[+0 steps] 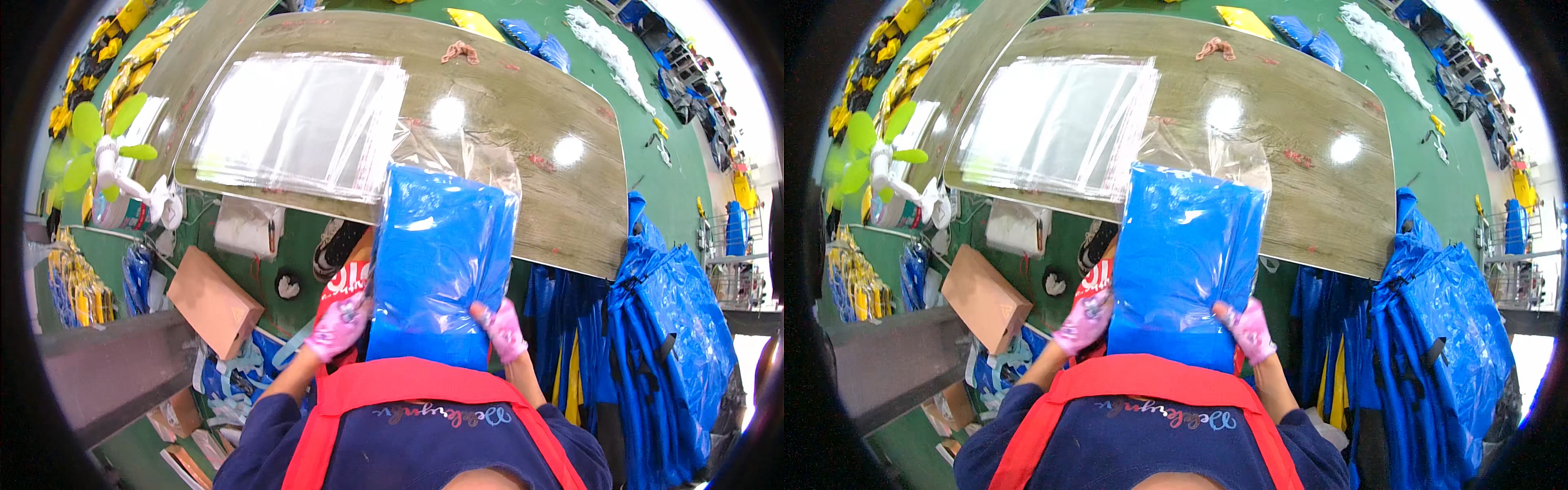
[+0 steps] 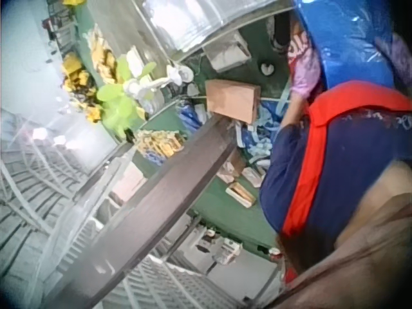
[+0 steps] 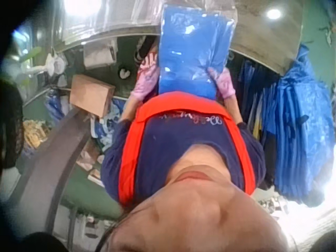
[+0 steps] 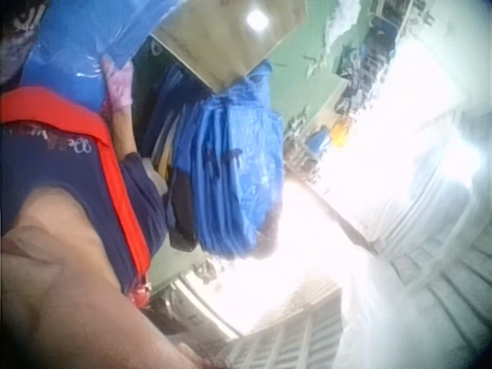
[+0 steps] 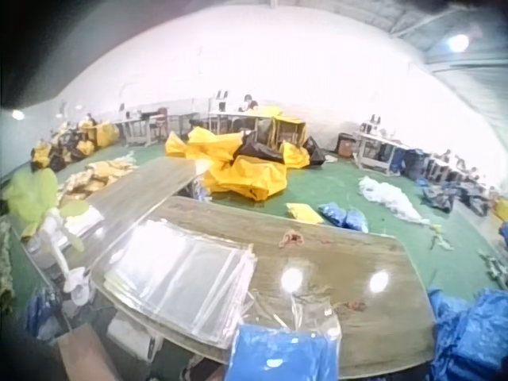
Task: The person folds blue plastic bags and places them into clear plastic packaging bags. They repeat this process multiple times, handling the bags and packaging materials by hand on a wooden table.
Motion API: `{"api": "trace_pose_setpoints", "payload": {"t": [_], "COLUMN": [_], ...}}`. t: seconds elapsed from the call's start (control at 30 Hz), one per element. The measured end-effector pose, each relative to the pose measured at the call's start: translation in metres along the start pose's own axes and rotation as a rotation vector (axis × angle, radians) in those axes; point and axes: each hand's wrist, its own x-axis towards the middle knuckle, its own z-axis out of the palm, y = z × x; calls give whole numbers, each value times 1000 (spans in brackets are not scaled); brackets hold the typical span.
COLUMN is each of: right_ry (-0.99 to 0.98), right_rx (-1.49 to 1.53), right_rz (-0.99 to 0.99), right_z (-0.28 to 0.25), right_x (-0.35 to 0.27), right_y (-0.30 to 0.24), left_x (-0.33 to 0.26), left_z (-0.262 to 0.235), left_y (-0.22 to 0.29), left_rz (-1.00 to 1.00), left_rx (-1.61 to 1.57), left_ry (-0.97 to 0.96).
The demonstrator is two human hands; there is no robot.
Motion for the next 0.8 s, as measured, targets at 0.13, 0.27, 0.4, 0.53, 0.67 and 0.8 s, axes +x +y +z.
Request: {"api": "trace_pose_setpoints", "payload": {"t": [0.13,0.27,0.4,0.53,0.67,0.8], "right_ry": [-268,342,-23,-266,-15,-126], "right_rx": [-195,-129,-121,6,272,-6], "right_rz": [13,-349,-101,-101,-106,-96], "right_z": [-31,-28,-4,-35,-11,13], "right_x": [9,90,29,38,65,12], "right_y": [-12,-44,-40,-33,-66,-23], "left_x": [42,128,94,59,89,69], "left_z": [-78,-51,-41,-35,-53,-43], "left_y": [24,28,77,71,88,65], "left_rz": [205,108,-91,-45,-53,-131], "left_rx": [93,-223,-270,-470,-492,-261], "left_ry": [-180,99,-164,-297,-298,-106]}}
